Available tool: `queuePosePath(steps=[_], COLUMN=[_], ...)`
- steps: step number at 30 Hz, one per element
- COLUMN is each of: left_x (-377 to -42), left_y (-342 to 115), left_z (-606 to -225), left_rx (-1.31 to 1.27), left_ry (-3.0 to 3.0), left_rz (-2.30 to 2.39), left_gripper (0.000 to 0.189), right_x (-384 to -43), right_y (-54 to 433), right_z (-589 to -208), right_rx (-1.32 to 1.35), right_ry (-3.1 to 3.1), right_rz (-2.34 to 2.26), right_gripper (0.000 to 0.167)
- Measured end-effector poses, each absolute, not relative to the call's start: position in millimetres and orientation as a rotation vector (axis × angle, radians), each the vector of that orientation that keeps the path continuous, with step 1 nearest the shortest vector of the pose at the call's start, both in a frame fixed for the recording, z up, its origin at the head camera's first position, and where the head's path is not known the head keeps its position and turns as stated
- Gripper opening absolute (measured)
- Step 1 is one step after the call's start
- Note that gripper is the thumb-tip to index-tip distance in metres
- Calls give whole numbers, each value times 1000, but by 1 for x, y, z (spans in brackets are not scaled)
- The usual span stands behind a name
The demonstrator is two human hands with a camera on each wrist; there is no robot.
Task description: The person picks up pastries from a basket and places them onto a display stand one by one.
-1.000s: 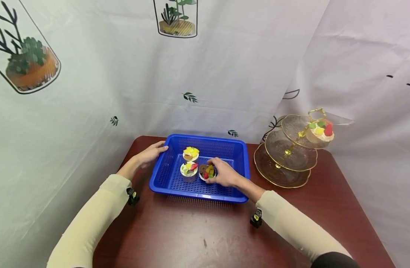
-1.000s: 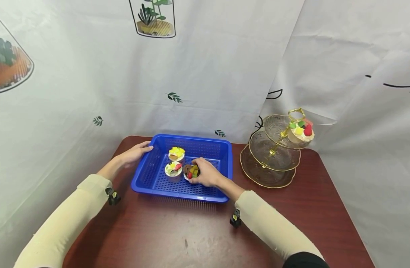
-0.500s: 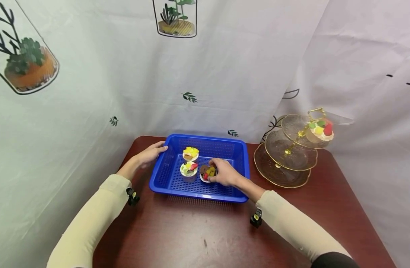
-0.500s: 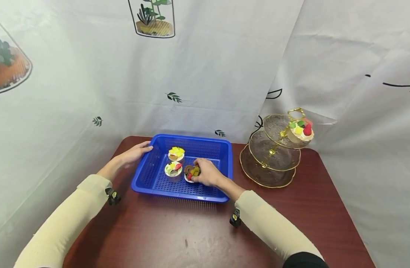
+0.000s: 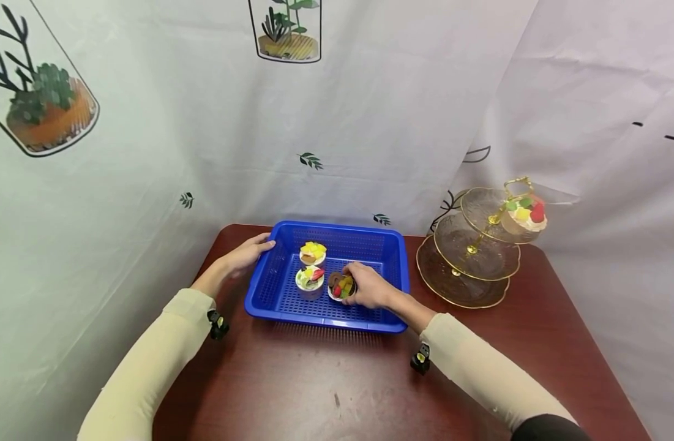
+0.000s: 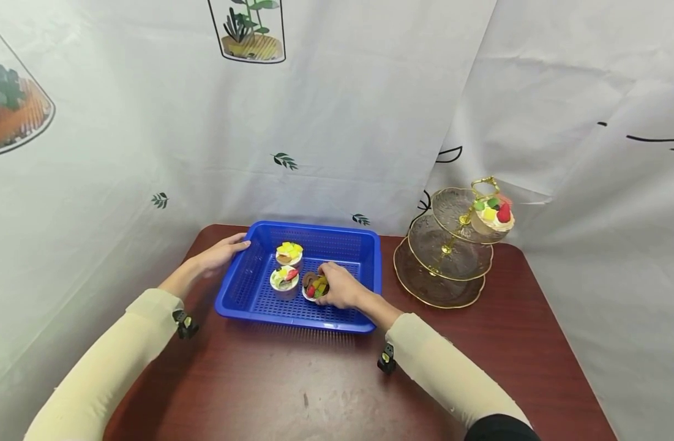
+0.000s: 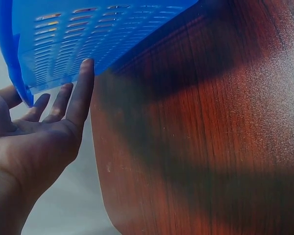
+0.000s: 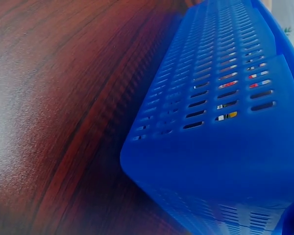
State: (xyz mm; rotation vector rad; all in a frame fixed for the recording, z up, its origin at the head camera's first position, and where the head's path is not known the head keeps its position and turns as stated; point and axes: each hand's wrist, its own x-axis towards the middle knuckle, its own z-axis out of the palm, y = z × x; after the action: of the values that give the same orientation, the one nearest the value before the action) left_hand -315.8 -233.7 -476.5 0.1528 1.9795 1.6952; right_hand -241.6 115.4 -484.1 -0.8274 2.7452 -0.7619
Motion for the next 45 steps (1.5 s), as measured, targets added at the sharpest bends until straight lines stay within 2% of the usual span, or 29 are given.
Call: queuePosePath(steps=[10, 21, 30, 39, 45], left_x=[-315, -317, -319, -319, -319], left_y=[-233, -234, -235, -235, -235], left_z=[-475, -476, -477, -477, -475], left_rx=[137, 173, 179, 204, 193], left_ry=[2006, 2012, 1969, 1971, 1976], left_rz=[1666, 1658, 1695, 1676, 1671], left_gripper=[53, 55, 50, 55, 55], right_x=[-240, -229, -214, -207, -208], right_y=[123, 160, 195, 223, 244], right_z=[-476, -428, -388, -367, -351], right_rx=[-796, -792, -655, -593, -454], right_ry=[2792, 2869, 2950, 3051, 3092], right_rz=[-841, -1069, -1222, -1368, -1512], right_gripper=[59, 63, 63, 62, 61])
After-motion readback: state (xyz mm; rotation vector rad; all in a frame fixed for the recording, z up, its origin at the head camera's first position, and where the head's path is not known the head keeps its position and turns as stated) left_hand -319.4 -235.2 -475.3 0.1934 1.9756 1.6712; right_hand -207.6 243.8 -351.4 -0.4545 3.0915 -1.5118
